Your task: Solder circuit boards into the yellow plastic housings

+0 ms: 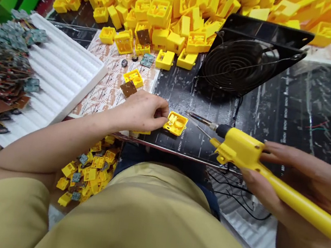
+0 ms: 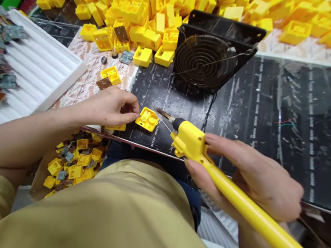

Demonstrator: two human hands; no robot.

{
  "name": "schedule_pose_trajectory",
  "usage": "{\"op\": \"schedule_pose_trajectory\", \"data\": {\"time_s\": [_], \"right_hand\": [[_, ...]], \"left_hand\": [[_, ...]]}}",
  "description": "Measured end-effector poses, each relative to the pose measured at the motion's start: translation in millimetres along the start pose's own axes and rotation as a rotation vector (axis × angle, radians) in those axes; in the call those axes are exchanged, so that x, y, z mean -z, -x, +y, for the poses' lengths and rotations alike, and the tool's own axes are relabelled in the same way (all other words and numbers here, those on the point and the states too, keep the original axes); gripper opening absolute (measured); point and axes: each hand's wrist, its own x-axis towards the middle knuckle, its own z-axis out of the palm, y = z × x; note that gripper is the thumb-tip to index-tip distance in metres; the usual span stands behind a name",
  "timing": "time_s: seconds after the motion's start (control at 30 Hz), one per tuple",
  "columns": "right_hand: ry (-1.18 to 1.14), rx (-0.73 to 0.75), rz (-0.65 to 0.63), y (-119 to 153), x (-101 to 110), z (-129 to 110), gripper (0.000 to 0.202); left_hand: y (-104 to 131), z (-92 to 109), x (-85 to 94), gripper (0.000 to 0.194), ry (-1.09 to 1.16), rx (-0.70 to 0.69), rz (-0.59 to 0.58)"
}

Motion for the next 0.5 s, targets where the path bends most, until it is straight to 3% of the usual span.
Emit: {"op": "schedule_pose_trajectory", "data": {"time_s": [0.13,0.3,0.5], "right_hand": [[0.011,0.065,0.064,-6.5,-9.2,-7.2,0.048],[-0.068,0.162,0.011,-16.7,-15.1,-13.6,0.018],[-0.042,0.278,0.001,-29.4,-20.9,-15.3,0.014]], "left_hand": [[-5.4,1.8,1.4,0.008,0.02,0.037,0.01],[-11.3,1.2,-3.6,0.011,-0.071,0.014,0.015],[-13.9,0.8,-2.6,0.015,-0.157,-0.002,-0.011]]}}
